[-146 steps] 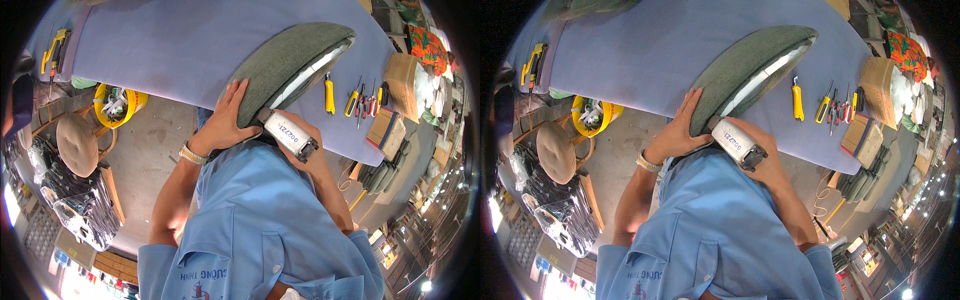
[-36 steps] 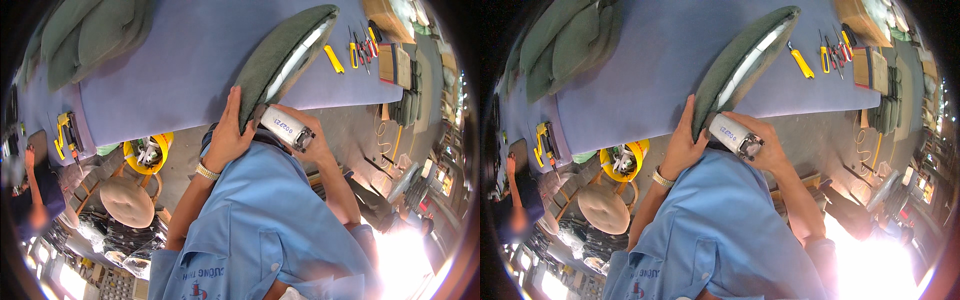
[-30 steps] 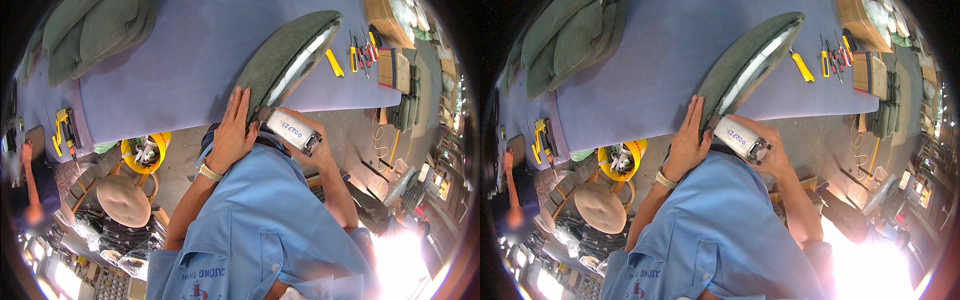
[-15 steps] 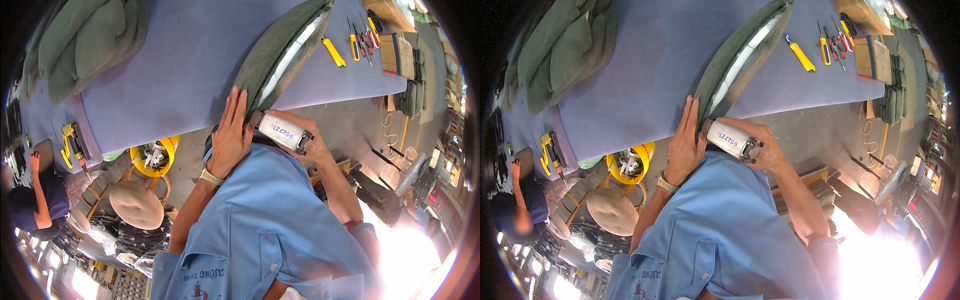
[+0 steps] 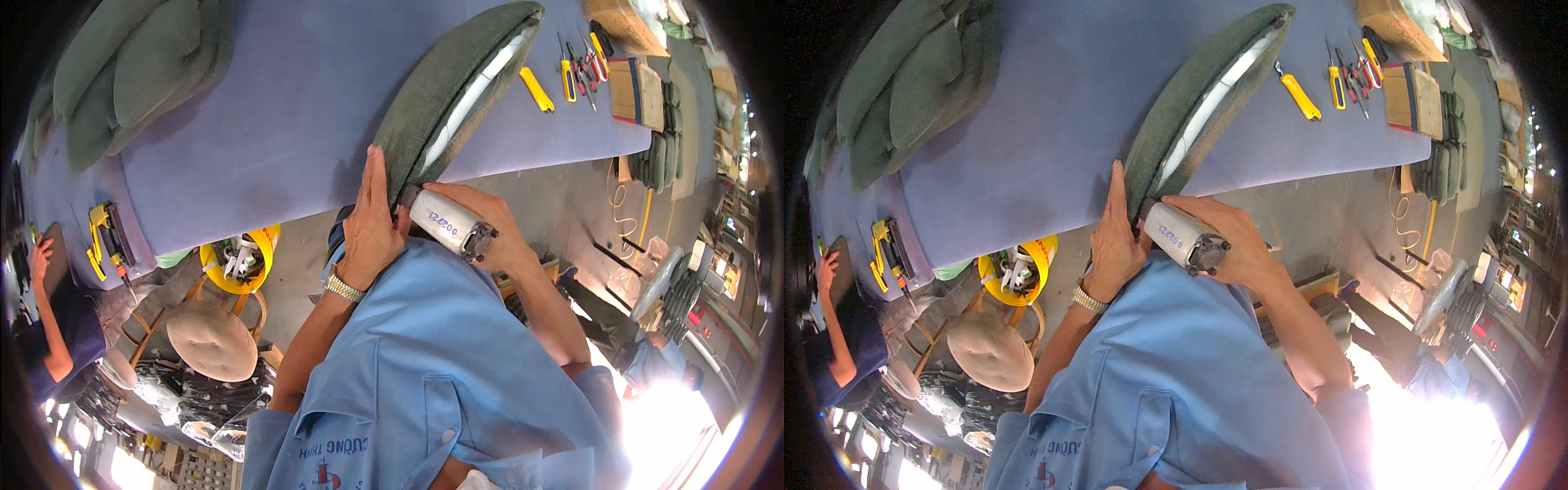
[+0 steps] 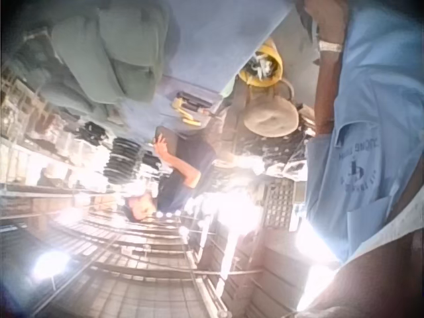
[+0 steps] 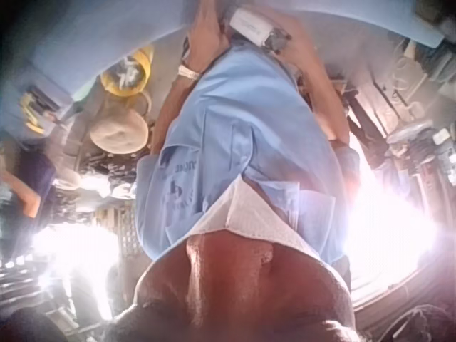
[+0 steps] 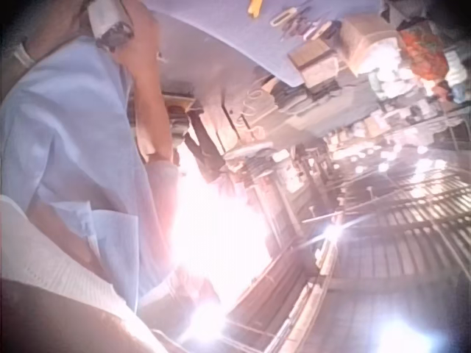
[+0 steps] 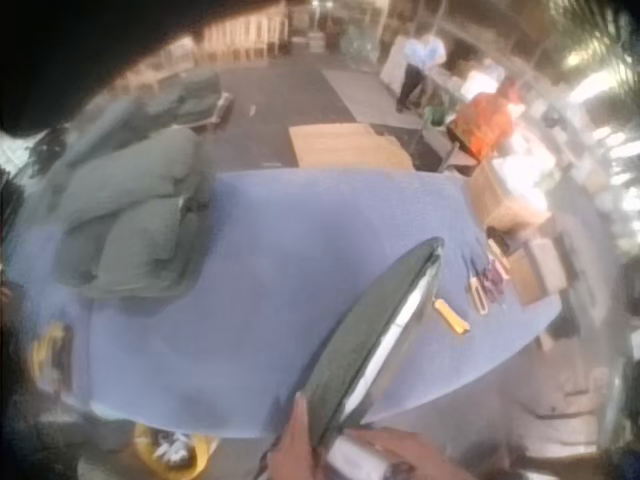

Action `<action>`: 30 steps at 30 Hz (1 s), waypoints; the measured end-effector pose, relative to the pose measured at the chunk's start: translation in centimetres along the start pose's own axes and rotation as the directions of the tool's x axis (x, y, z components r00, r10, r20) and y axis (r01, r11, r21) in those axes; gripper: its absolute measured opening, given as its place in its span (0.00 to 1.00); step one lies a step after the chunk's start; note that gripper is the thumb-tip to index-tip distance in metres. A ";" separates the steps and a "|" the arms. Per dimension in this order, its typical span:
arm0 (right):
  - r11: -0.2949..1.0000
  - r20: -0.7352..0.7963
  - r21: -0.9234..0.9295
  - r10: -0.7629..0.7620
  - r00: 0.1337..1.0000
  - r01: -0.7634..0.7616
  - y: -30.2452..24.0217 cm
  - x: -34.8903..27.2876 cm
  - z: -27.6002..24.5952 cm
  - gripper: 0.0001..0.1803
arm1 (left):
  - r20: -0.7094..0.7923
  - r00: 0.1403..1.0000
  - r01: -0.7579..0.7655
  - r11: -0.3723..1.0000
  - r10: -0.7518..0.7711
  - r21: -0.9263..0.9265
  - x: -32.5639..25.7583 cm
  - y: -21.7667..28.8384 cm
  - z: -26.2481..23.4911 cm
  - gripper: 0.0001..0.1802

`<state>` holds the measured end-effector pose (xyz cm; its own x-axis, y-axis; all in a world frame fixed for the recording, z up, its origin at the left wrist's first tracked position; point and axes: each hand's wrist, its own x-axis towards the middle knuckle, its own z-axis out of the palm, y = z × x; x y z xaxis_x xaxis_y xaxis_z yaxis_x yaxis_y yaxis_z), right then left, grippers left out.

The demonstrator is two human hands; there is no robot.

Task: The person staples green fabric onto a cushion frame using a pneumatic staple gun, then trims excess fabric with a utility knife. The person repeats this process on multiple cushion pieces, folding edges and securing them before cutting.

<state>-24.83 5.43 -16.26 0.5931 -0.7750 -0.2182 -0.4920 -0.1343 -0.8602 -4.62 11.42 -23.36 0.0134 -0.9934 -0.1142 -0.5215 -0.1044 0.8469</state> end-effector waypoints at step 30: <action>0.948 -0.368 -0.288 0.022 0.930 -0.136 23.7 4.4 -13.5 0.30 | -0.118 0.921 0.332 0.907 -0.371 -0.258 -1.9 1.9 5.3 0.62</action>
<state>-42.52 -9.51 -31.41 0.3064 -0.9505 -0.0520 -0.7307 -0.1998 -0.6528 -10.19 13.41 -24.33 0.3061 -0.8821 -0.3580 -0.2485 -0.4371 0.8644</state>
